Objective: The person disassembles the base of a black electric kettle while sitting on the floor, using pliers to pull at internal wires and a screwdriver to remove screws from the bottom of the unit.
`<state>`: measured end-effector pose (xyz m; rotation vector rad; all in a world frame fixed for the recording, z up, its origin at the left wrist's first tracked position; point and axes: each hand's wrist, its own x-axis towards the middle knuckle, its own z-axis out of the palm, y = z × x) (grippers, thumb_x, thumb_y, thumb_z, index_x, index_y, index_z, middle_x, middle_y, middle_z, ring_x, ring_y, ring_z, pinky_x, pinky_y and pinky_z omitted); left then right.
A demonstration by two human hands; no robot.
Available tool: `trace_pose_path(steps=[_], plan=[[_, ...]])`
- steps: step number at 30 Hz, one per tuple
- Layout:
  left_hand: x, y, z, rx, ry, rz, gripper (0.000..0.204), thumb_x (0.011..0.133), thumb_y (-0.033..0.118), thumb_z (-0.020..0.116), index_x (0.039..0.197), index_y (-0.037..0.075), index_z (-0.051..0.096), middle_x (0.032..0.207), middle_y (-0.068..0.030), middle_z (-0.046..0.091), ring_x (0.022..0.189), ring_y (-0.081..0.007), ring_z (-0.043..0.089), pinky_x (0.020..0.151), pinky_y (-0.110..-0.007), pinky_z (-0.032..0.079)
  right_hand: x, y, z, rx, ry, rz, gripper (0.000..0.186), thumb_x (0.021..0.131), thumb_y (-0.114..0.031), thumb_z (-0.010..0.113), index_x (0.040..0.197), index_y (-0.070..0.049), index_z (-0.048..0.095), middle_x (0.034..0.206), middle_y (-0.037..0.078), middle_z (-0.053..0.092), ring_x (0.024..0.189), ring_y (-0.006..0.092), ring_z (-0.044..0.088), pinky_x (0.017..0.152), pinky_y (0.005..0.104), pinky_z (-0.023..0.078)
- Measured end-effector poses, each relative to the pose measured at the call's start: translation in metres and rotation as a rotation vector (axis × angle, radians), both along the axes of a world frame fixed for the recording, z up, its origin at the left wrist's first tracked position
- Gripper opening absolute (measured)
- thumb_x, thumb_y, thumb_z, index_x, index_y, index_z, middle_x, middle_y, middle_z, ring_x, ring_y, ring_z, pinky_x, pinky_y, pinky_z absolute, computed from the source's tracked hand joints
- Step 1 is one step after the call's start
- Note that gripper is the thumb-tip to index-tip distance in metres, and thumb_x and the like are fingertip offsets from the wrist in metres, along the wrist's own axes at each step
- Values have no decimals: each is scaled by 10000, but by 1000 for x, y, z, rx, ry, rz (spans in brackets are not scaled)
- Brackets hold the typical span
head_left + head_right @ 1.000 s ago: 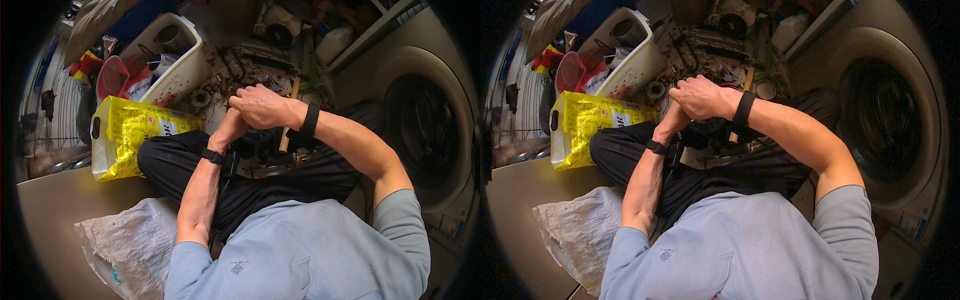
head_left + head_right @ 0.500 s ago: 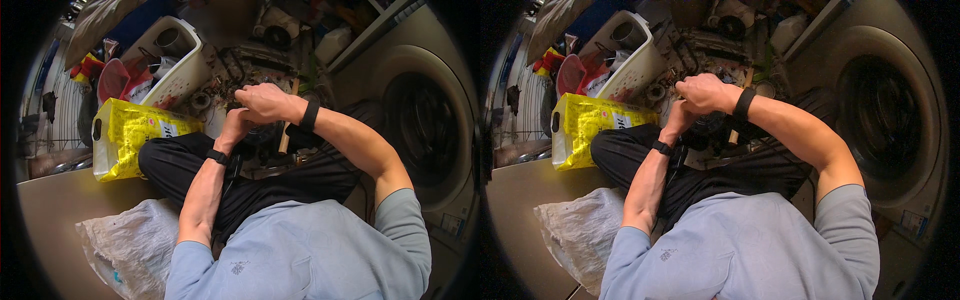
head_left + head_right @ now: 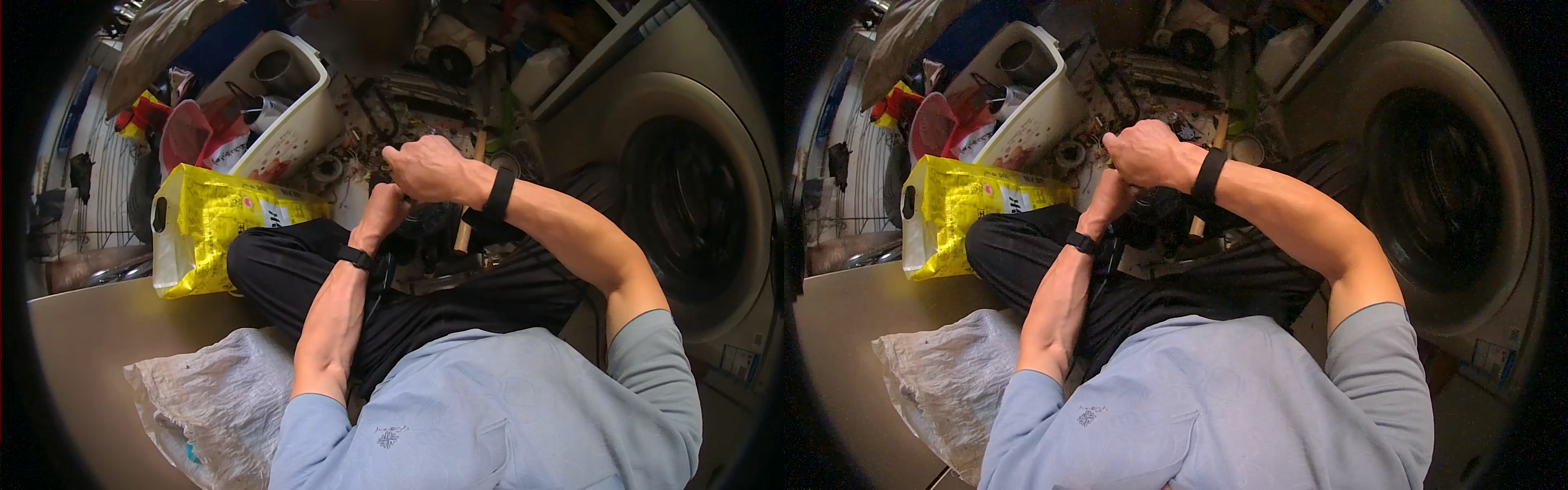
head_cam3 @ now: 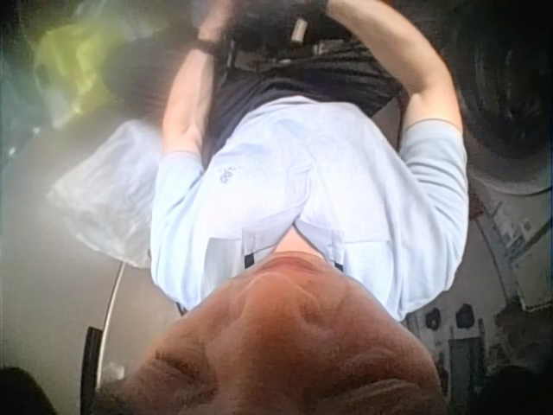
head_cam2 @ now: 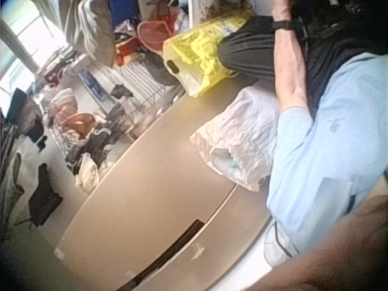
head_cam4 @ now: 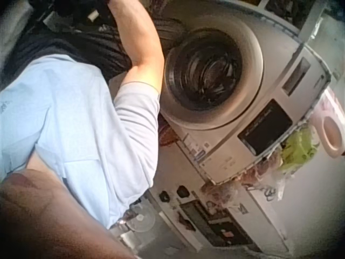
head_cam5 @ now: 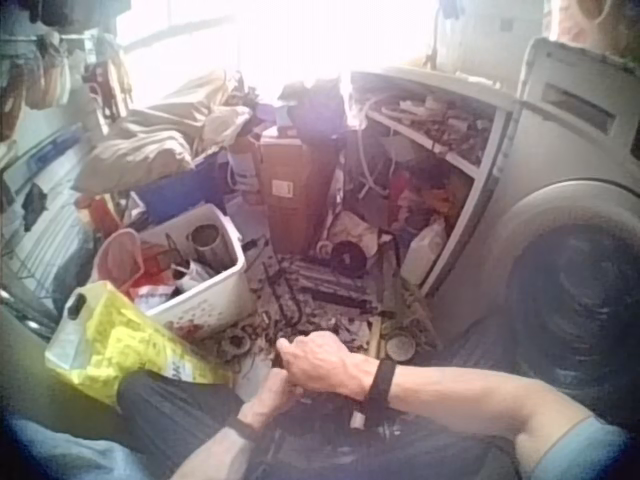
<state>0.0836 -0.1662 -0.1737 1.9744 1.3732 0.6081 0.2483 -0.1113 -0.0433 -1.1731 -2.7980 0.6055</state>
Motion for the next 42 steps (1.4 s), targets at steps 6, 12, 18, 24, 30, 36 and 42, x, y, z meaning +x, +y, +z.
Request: trace_pose_path(steps=[6,12,18,24,30,36,42], plan=[[1,-2,1,-42,-152,46,180,850,127,831,1005,42,797,952,-227,751,918,-415,737,773,-430,577,6,1,-1,-33,55,39,229,895,-176,688,990,15,607,891,251,708,870,454,716,742,541,555],[3,0,4,-91,-198,-83,206,864,102,805,1060,43,790,997,-235,750,953,-405,741,781,-428,571,9,-2,-10,25,220,72,263,899,-197,678,1027,32,659,915,269,739,922,452,737,800,545,578],[5,0,-11,-13,-146,-47,168,862,106,804,1013,35,784,951,-252,727,917,-437,718,746,-436,562,-2,-9,25,-61,-130,-60,261,881,-135,706,1037,29,576,867,233,694,925,454,707,790,514,550],[7,3,-20,59,-17,-20,183,854,143,831,1016,64,798,939,-205,756,896,-393,741,749,-437,560,7,-3,-5,176,180,92,263,926,-221,677,1021,23,644,940,251,718,899,458,727,758,531,575],[8,3,-11,-50,-237,-51,200,853,111,816,1044,56,789,989,-215,758,975,-394,743,788,-446,566,6,-5,-16,-19,178,-74,191,914,-111,666,1045,4,589,1007,241,627,877,475,664,769,539,529],[-5,4,-13,-79,-78,-104,229,849,116,822,1070,65,787,1029,-229,750,1007,-421,719,810,-443,573,10,-1,-15,30,338,105,247,930,-194,656,1067,11,651,1032,261,673,904,485,701,783,556,573],[2,4,-12,-114,-49,-28,215,853,99,803,1065,66,790,1020,-227,752,991,-421,721,814,-441,578,3,-2,-14,-45,134,-69,292,858,-143,709,1087,25,638,1060,250,666,960,461,698,821,539,571]])
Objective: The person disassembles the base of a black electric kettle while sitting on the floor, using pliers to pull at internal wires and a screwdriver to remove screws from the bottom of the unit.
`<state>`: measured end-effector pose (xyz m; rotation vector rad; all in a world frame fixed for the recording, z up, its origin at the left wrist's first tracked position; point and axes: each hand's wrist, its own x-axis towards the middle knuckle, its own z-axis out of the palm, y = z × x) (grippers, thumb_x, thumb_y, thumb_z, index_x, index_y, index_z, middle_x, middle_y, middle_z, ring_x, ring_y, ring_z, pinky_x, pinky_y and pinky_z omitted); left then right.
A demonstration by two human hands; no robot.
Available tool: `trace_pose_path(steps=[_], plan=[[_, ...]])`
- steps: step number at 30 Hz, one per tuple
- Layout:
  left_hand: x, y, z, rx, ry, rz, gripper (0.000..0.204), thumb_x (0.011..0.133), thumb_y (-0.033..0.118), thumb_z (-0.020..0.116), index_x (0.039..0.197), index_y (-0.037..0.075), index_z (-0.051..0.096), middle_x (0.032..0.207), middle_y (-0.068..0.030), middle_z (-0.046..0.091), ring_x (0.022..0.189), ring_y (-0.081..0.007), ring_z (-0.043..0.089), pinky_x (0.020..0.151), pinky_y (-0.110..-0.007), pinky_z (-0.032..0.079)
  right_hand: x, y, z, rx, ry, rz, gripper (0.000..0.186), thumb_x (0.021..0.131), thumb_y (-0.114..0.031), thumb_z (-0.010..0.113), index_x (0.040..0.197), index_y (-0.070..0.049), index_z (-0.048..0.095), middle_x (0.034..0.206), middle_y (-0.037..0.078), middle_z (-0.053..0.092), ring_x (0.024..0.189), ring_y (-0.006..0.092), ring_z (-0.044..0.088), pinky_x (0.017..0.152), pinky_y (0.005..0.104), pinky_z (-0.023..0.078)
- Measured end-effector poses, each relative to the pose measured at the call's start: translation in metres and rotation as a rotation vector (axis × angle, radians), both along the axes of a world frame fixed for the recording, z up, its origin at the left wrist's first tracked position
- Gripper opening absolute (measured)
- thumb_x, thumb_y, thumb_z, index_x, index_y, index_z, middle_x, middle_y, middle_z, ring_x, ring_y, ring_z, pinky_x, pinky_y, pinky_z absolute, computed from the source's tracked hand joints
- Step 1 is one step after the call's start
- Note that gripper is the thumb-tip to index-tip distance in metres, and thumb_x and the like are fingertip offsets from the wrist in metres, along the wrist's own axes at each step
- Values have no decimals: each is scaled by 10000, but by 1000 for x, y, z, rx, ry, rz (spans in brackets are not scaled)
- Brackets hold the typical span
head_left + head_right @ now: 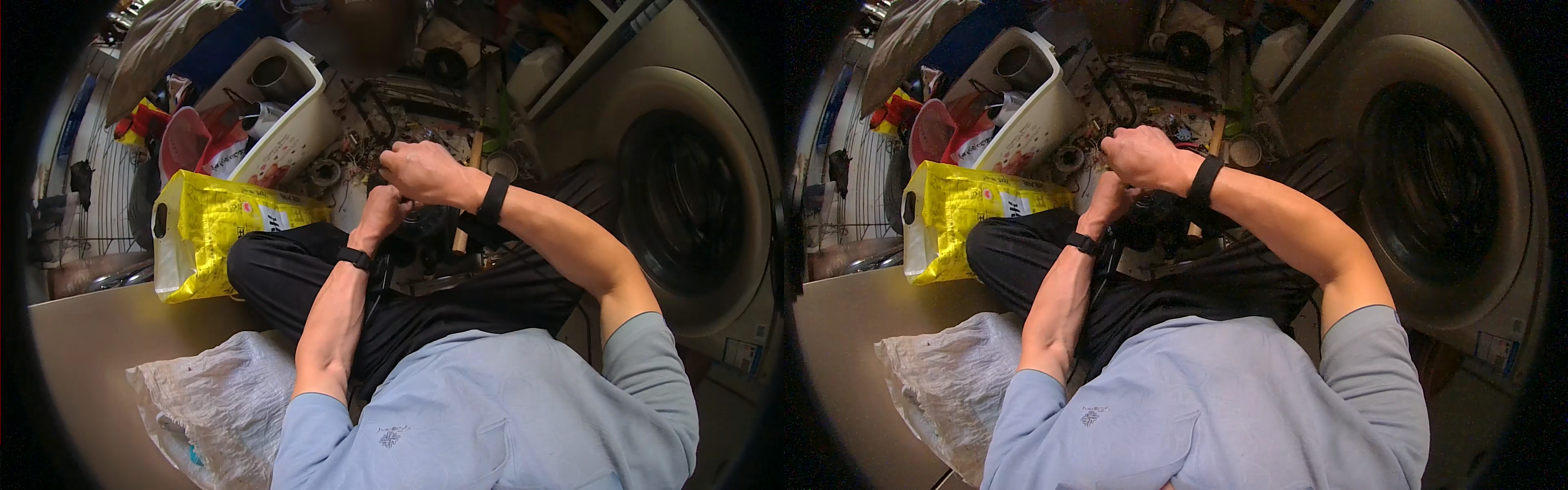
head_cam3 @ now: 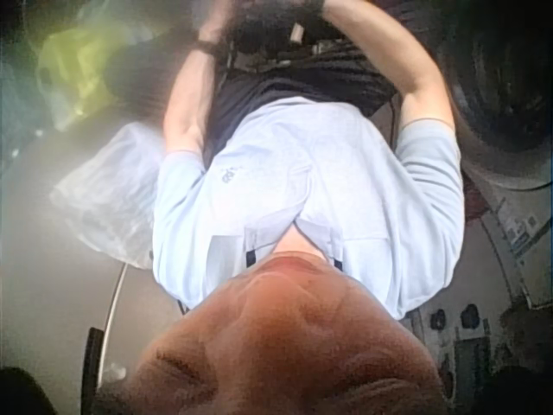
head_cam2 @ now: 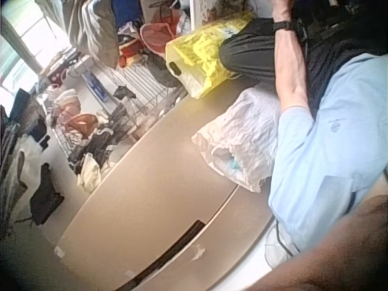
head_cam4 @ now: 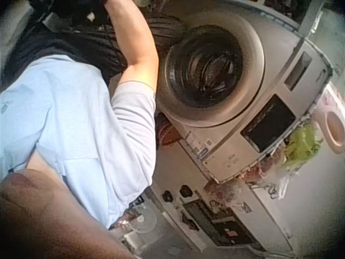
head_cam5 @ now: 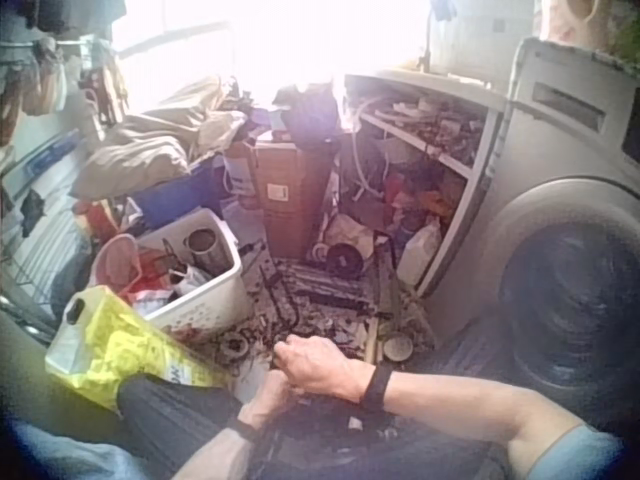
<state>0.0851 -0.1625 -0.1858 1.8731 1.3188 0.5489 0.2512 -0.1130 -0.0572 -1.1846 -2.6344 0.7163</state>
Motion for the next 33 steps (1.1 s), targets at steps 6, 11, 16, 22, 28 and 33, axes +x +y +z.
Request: trace_pose_path(steps=[6,11,16,22,28,33], plan=[[-2,0,-3,24,-85,-41,215,853,95,804,1063,53,786,991,-223,760,984,-424,728,809,-459,575,5,1,-5,134,135,157,296,841,-170,722,1069,8,661,1026,236,688,937,441,711,797,531,576],[1,2,-10,151,-36,-52,179,855,82,783,1026,30,778,993,-233,757,978,-432,722,812,-460,572,3,-5,-3,54,110,68,302,835,-142,713,1079,26,655,1044,237,676,927,455,703,795,538,569],[2,3,-11,127,-129,-78,174,851,119,769,999,27,776,978,-241,751,960,-441,717,804,-470,569,6,-4,-3,120,198,140,286,843,-146,693,1074,22,678,1031,242,698,886,469,710,766,544,573],[-8,4,-15,143,-39,-53,237,819,106,792,1047,44,773,1024,-226,757,989,-443,711,816,-465,565,-2,-4,-3,99,125,29,280,839,-178,696,1033,24,694,1001,249,710,895,476,708,780,545,573],[-1,4,-14,27,-123,-83,296,804,93,813,1094,53,767,1086,-220,755,1022,-443,702,850,-470,563,4,7,-7,41,70,35,233,846,-176,673,992,2,711,951,245,715,900,473,710,776,555,568],[-1,9,-11,-85,85,-118,367,799,65,828,1155,37,745,1145,-234,741,1106,-436,685,897,-488,557,6,4,-11,96,321,89,204,845,-164,654,941,10,701,927,250,715,894,481,704,758,566,558]])
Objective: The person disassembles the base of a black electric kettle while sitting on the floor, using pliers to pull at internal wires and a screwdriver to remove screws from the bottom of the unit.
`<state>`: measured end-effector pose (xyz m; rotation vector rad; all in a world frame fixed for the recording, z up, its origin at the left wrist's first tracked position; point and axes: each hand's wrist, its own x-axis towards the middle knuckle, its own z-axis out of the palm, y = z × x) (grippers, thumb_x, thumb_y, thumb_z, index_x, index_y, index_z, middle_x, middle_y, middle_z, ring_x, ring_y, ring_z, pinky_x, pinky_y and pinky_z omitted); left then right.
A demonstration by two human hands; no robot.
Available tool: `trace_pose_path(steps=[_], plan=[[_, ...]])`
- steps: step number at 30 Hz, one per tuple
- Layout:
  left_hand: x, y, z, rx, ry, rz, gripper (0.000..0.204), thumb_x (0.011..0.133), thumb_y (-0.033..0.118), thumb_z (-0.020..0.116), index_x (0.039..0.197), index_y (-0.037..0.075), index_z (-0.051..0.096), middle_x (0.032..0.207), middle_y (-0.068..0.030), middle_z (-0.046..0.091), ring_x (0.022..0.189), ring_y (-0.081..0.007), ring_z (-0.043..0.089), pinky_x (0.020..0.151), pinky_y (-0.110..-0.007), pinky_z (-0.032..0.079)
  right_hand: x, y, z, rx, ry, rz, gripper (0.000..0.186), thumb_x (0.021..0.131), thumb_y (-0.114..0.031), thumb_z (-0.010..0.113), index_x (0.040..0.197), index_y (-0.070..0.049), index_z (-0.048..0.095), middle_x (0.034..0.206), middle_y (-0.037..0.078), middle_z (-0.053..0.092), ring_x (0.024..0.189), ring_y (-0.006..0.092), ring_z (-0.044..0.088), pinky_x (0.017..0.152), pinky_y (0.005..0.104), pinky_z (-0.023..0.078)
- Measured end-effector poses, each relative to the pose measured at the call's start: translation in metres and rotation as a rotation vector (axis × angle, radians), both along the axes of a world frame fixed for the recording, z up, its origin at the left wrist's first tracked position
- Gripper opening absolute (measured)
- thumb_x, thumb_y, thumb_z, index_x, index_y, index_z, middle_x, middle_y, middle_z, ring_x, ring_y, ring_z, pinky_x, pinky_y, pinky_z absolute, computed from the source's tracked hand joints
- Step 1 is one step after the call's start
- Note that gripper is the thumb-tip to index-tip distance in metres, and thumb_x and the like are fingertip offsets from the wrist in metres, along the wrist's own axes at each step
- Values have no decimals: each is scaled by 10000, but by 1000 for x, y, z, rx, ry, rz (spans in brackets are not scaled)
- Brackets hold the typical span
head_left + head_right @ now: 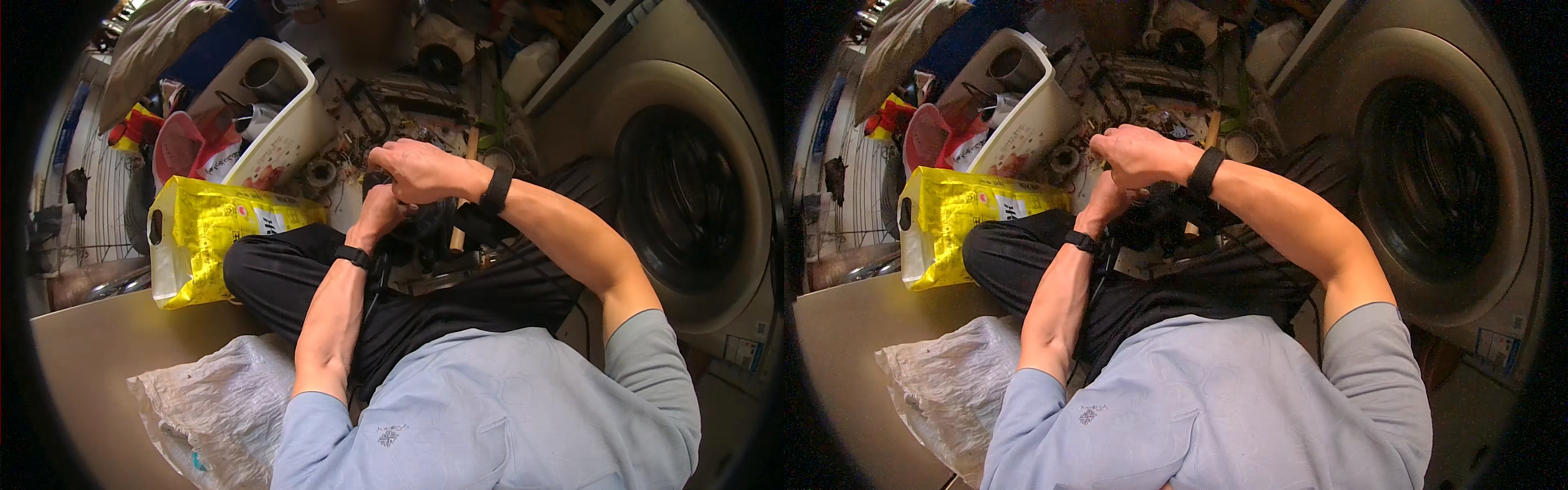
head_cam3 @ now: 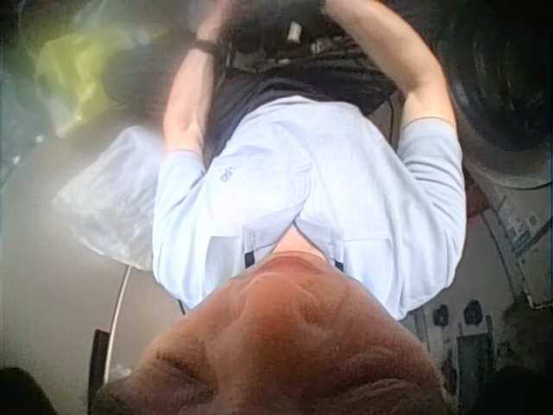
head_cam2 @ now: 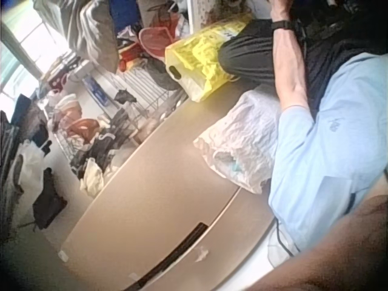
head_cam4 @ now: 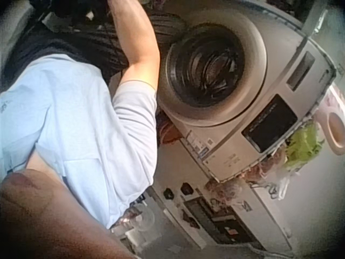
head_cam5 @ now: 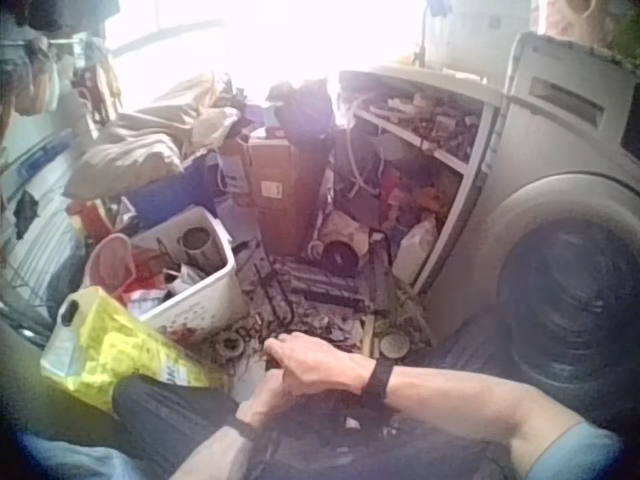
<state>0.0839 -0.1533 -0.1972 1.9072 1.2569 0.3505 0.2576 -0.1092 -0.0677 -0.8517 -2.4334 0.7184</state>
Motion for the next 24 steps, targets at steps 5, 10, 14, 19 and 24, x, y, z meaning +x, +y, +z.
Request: trace_pose_path(steps=[5,10,14,19,24], plan=[[3,-6,-2,79,-59,32,348,810,78,803,1148,31,734,1121,-250,736,1105,-466,667,889,-514,550,-1,-2,5,-68,-188,-90,219,826,-137,655,977,15,701,917,254,711,881,486,703,762,568,561],[-9,-9,-27,89,53,-33,316,821,-2,672,1130,32,731,1089,-273,728,1078,-493,658,885,-544,543,-2,-5,17,29,-148,-10,284,884,-132,606,1109,5,712,983,238,728,920,461,699,822,533,566],[-2,-13,-35,111,39,58,346,788,-35,604,1098,37,741,1074,-278,726,1060,-496,659,875,-554,542,-6,-4,21,-176,-352,-11,337,853,-98,644,1168,4,707,1062,241,726,1005,441,697,878,515,561],[6,-13,-24,89,-49,36,321,771,-26,614,1041,57,766,1038,-257,732,1017,-478,675,850,-538,552,7,-4,1,30,-89,-46,241,868,-140,662,1031,15,748,951,237,741,972,427,717,860,525,566],[0,-13,-32,138,-81,16,333,727,-38,641,1014,70,770,1012,-227,742,988,-453,684,827,-502,558,-2,-3,21,-138,-353,-96,237,892,-159,636,1032,7,731,940,242,726,958,435,704,856,521,567]])
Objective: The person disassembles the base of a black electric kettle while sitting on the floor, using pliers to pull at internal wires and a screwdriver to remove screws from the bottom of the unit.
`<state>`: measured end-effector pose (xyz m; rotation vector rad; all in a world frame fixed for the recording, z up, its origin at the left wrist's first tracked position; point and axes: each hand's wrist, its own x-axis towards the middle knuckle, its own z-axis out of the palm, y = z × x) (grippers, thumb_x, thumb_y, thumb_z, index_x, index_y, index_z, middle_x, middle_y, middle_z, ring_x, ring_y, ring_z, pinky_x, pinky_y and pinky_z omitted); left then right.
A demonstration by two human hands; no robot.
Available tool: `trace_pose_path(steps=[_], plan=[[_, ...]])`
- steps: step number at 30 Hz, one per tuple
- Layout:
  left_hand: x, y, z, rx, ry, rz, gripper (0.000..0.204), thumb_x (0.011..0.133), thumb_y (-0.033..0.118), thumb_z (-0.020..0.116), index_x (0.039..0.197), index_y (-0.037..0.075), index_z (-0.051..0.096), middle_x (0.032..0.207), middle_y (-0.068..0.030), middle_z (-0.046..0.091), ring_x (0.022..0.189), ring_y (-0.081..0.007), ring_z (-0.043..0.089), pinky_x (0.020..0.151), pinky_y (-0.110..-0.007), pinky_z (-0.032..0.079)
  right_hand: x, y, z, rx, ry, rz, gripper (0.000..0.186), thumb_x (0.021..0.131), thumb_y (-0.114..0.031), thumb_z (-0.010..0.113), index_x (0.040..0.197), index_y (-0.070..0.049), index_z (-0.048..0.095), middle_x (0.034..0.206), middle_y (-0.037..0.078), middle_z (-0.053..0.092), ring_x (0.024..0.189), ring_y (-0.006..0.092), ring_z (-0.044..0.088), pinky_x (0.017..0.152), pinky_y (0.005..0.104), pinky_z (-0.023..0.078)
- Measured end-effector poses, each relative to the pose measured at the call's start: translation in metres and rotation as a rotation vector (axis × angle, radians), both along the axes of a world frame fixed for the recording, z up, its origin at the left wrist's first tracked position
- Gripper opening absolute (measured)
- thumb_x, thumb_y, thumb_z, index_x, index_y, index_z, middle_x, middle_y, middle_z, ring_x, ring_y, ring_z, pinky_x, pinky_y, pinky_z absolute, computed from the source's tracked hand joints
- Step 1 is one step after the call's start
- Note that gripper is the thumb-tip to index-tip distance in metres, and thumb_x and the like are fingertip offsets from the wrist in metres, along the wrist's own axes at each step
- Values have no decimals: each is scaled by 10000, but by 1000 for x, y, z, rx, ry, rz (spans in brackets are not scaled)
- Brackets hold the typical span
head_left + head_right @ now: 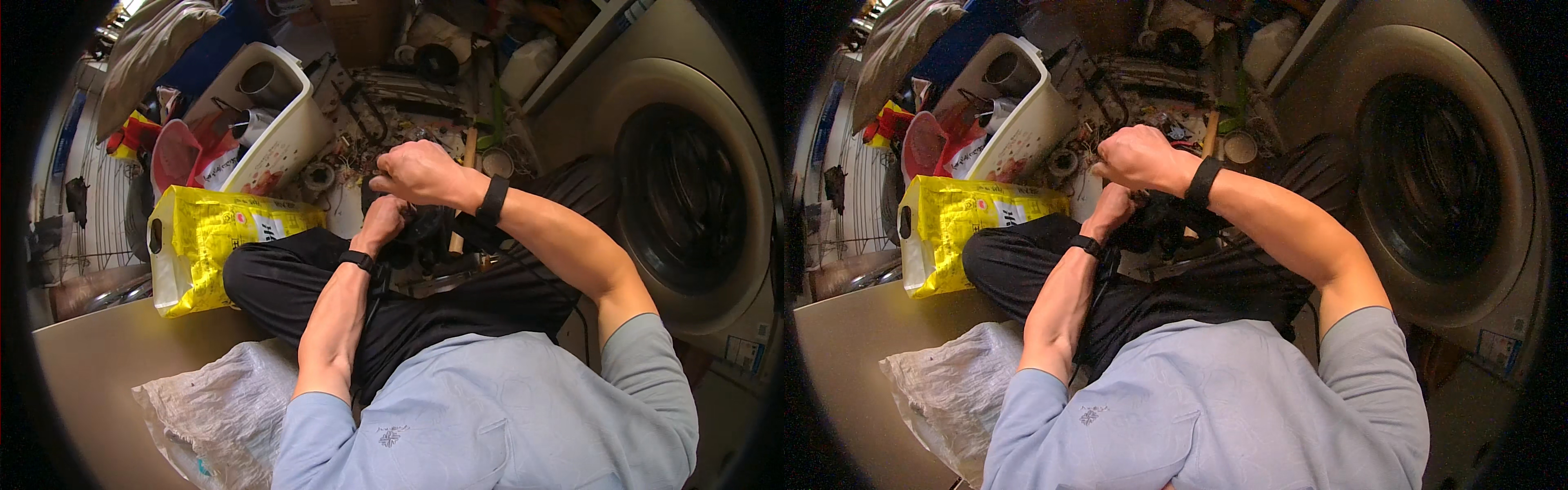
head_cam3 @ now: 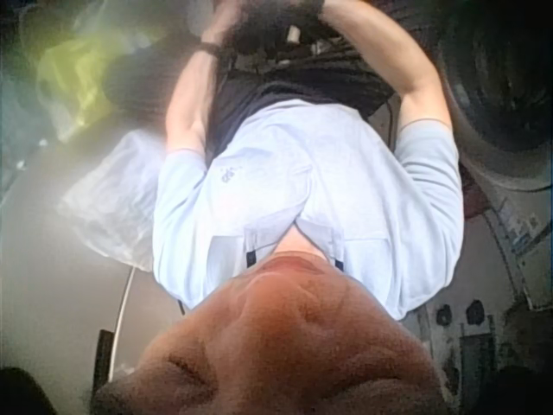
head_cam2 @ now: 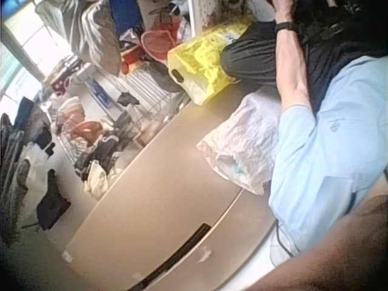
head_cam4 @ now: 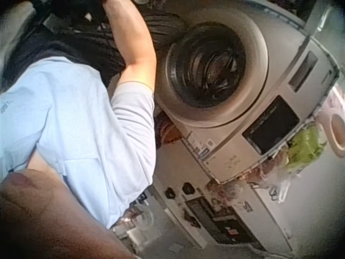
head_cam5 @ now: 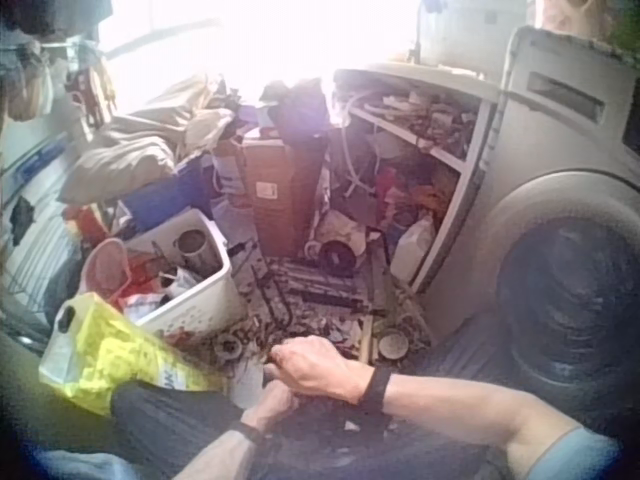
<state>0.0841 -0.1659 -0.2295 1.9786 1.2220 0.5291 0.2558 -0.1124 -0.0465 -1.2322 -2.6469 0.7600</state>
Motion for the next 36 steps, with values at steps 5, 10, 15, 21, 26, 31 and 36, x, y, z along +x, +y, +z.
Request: trace_pose_path(steps=[5,10,15,21,26,31,36], plan=[[2,5,-6,107,47,-138,239,735,-22,651,957,31,722,1008,-225,722,982,-460,674,819,-513,551,8,5,-14,15,112,17,244,885,-142,627,1054,7,720,976,253,730,986,440,701,865,512,564],[7,8,13,7,216,-244,179,762,28,676,939,2,676,1005,-234,695,973,-468,668,818,-524,548,19,11,-16,-42,104,20,248,867,-123,626,1056,8,719,989,250,735,988,439,702,864,512,564],[9,10,29,120,181,-254,179,785,132,720,904,4,681,944,-239,692,931,-464,677,809,-528,548,38,18,-7,119,293,-52,223,850,-149,678,1015,-12,739,934,257,735,912,452,721,782,521,578],[-28,36,31,-33,219,195,291,854,173,700,1102,28,744,995,-257,734,957,-451,707,864,-507,566,72,39,9,120,366,-313,197,927,-143,683,1053,3,727,905,191,739,812,310,735,757,401,578],[-51,34,6,8,173,536,472,882,223,711,1307,19,686,1187,-290,715,1134,-461,673,985,-506,534,87,44,-10,231,350,-327,221,952,-171,661,1064,11,717,958,219,737,876,419,720,806,490,585],[-5,1,17,-139,208,300,908,794,417,862,1526,18,502,1501,-316,533,1379,-480,522,1119,-525,477,106,35,-43,286,199,-399,221,948,-182,654,1014,23,703,928,234,713,858,433,704,790,518,578],[32,-21,40,-144,495,70,1193,684,496,939,1612,36,347,1689,-314,250,1497,-614,278,1148,-668,419,113,27,-62,321,138,-508,244,951,-213,641,954,26,692,889,237,703,859,442,695,776,532,568]])
